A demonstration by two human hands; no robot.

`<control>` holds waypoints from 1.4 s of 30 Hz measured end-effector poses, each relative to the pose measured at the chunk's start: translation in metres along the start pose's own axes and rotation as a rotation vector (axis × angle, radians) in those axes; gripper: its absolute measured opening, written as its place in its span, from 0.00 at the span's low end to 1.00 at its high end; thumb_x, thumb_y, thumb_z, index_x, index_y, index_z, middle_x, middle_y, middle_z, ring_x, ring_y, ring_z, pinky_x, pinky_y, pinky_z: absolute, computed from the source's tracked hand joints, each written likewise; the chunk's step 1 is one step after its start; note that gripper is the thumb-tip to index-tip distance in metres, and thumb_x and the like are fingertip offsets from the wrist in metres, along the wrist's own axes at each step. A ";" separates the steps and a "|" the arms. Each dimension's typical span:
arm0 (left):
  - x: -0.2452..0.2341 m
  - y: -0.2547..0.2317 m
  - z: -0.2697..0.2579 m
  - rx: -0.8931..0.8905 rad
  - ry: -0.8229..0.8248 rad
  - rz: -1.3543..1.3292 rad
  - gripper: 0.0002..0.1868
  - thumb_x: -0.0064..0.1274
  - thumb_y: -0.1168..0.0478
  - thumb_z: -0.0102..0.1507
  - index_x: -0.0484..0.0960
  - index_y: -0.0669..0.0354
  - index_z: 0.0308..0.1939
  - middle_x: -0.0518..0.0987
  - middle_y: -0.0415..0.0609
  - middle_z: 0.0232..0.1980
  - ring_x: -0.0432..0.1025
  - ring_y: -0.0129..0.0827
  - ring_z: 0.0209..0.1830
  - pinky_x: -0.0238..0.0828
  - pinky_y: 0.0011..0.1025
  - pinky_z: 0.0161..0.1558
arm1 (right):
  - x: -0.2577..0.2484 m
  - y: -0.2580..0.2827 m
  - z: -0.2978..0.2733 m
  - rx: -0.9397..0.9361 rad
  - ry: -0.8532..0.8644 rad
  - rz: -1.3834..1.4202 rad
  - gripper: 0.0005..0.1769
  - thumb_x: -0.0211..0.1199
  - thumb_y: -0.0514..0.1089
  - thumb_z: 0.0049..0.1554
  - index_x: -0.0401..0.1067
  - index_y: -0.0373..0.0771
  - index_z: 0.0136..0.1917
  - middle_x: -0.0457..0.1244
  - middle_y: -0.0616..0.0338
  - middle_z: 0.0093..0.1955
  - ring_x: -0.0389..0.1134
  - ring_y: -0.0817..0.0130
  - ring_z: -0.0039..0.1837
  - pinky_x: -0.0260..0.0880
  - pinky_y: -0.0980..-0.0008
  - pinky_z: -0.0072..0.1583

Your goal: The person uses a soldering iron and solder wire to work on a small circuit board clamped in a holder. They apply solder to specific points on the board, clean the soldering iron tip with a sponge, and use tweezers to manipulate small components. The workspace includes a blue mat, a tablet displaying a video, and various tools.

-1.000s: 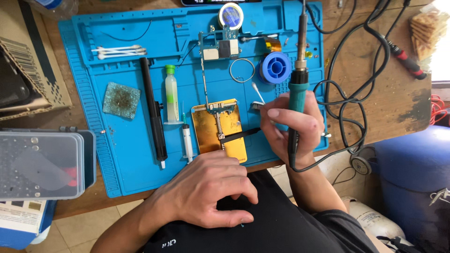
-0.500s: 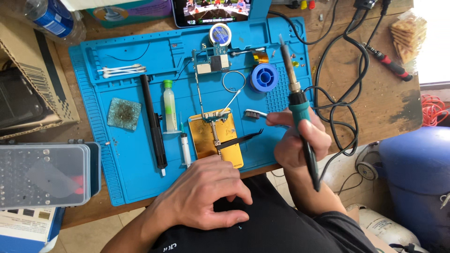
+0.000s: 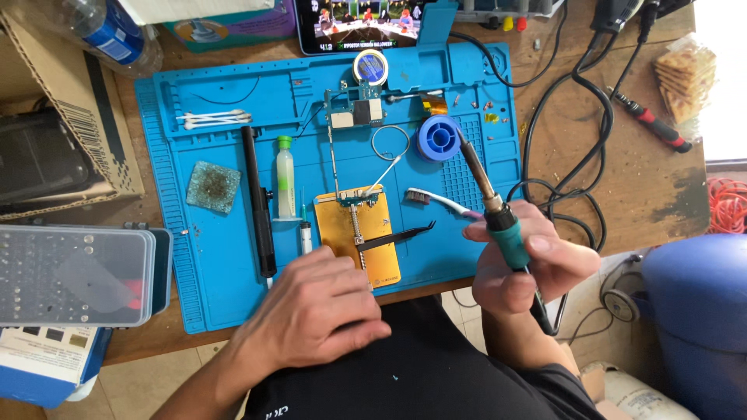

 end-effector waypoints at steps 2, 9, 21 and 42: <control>-0.007 0.000 0.010 -0.026 0.018 0.073 0.17 0.55 0.46 0.80 0.86 0.47 0.40 0.82 0.42 0.38 0.72 0.34 0.35 0.61 0.40 0.39 | -0.005 -0.001 -0.002 -0.002 0.007 -0.011 0.17 0.54 0.58 0.78 0.60 0.43 0.66 0.70 0.47 0.43 0.76 0.61 0.43 0.70 0.63 0.47; -0.030 -0.003 0.077 -0.192 0.037 0.598 0.13 0.68 0.48 0.74 0.87 0.45 0.56 0.86 0.42 0.47 0.75 0.43 0.45 0.65 0.45 0.45 | -0.016 -0.003 -0.005 0.120 0.062 0.021 0.16 0.67 0.41 0.69 0.61 0.46 0.64 0.70 0.52 0.45 0.78 0.61 0.46 0.76 0.65 0.52; 0.009 0.043 0.139 -0.244 0.098 0.842 0.24 0.66 0.47 0.71 0.87 0.45 0.70 0.85 0.47 0.38 0.80 0.43 0.42 0.73 0.48 0.54 | -0.026 -0.007 -0.009 0.053 0.021 0.129 0.16 0.73 0.41 0.66 0.66 0.43 0.58 0.75 0.46 0.43 0.75 0.57 0.39 0.71 0.62 0.43; -0.048 0.014 0.074 -0.389 -0.302 0.296 0.13 0.69 0.49 0.71 0.87 0.47 0.53 0.87 0.38 0.40 0.77 0.31 0.38 0.65 0.39 0.43 | -0.019 -0.002 -0.013 0.030 -0.012 0.071 0.16 0.64 0.37 0.70 0.59 0.46 0.64 0.69 0.52 0.45 0.75 0.66 0.44 0.75 0.62 0.48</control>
Point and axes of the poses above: each hand's wrist, its own z-axis towards the middle knuckle, its own x-axis out of the palm, y = z × x, the point moved 5 cm from there along z, towards the middle knuckle
